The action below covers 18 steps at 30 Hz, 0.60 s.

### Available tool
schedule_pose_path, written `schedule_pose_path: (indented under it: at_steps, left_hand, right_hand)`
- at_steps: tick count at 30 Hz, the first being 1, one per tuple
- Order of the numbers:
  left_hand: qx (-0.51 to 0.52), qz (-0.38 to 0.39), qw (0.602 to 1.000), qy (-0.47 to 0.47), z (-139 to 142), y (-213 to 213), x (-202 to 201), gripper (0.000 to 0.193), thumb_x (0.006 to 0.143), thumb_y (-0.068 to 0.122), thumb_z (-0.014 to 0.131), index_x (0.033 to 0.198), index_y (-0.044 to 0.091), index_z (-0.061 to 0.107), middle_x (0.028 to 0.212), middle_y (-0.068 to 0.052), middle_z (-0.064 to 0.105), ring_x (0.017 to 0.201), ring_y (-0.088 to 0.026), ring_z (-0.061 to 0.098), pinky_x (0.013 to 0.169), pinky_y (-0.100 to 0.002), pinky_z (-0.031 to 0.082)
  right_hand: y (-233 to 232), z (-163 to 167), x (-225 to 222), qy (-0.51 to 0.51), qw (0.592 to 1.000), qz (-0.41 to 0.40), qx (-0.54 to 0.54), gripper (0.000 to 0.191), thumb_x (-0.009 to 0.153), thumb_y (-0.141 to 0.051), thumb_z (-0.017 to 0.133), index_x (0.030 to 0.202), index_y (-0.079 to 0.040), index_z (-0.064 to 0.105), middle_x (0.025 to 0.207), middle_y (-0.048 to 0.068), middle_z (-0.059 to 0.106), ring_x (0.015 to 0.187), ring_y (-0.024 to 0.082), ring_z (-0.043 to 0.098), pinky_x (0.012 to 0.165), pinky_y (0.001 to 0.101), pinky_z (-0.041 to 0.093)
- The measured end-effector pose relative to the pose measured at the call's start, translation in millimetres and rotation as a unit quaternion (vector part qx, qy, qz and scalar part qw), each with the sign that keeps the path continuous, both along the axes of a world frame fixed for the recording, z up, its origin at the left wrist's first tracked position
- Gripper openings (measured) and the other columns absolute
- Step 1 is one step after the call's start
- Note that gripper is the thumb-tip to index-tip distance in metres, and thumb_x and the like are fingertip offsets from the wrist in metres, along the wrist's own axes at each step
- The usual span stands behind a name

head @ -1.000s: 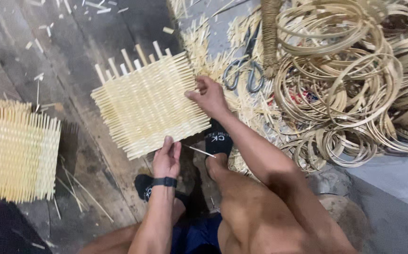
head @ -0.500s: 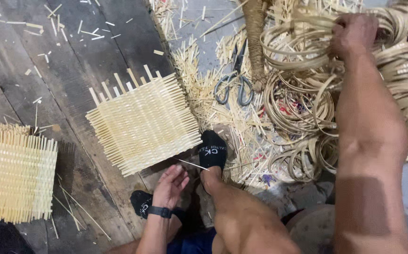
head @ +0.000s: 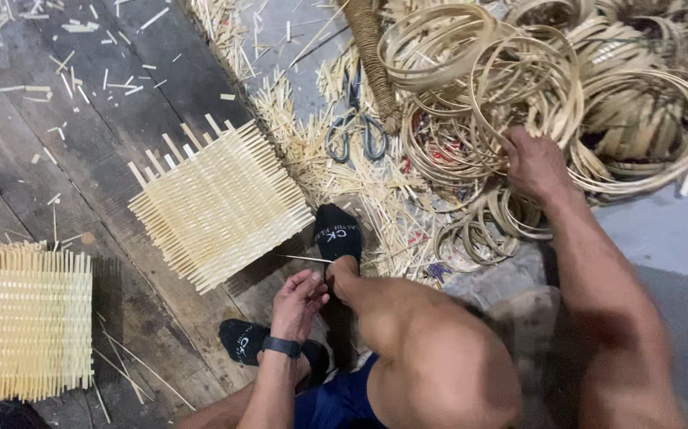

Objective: The person repeatedly places a circular bamboo frame on a flat woven bamboo mat, then uses shears to trim the mat to the frame's edge. The person removes the frame and sets the trimmed mat aside, repeating the cycle with new mats.

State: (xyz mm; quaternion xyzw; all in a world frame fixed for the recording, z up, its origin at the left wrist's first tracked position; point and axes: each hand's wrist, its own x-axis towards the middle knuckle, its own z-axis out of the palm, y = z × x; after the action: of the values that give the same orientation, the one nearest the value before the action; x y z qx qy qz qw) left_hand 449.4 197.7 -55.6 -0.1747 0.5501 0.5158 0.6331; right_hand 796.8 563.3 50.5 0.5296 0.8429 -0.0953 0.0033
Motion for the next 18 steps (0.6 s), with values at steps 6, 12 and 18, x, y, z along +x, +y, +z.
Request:
schedule_pose_path:
  at_steps: [6, 12, 18]
  left_hand:
    - [0.023, -0.171, 0.982, 0.082, 18.2, -1.2, 6.8, 0.021, 0.091, 0.017, 0.076, 0.104, 0.002, 0.069, 0.083, -0.007, 0.071, 0.066, -0.014, 0.064, 0.055, -0.026, 0.052]
    - [0.091, -0.221, 0.96, 0.146, 17.2, -10.9, 0.6, 0.021, 0.09, 0.02, 0.076, 0.098, 0.001, 0.071, 0.081, -0.004, 0.071, 0.066, -0.01, 0.063, 0.054, -0.025, 0.053]
    - [0.089, -0.217, 0.956, 0.175, 22.7, -14.5, -5.2, 0.021, 0.091, 0.023, 0.077, 0.096, 0.003, 0.072, 0.081, -0.002, 0.072, 0.066, -0.008, 0.063, 0.055, -0.025, 0.05]
  right_hand:
    - [-11.0, 44.1, 6.6, -0.041, 0.991, 0.071, 0.104, 0.028, 0.092, 0.001, 0.062, 0.113, -0.014, 0.073, 0.082, 0.007, 0.071, 0.076, 0.025, 0.064, 0.083, 0.0422, 0.044]
    - [-27.2, 55.9, 14.3, 0.023, 0.983, 0.073, 0.164, 0.025, 0.096, 0.002, 0.061, 0.112, -0.012, 0.072, 0.087, 0.006, 0.072, 0.085, 0.023, 0.065, 0.086, 0.0408, 0.044]
    - [-35.8, 35.0, 33.3, 0.032, 0.997, 0.008, 0.067, 0.027, 0.1, 0.002, 0.06, 0.111, -0.017, 0.077, 0.082, 0.006, 0.072, 0.074, 0.02, 0.064, 0.09, 0.0373, 0.048]
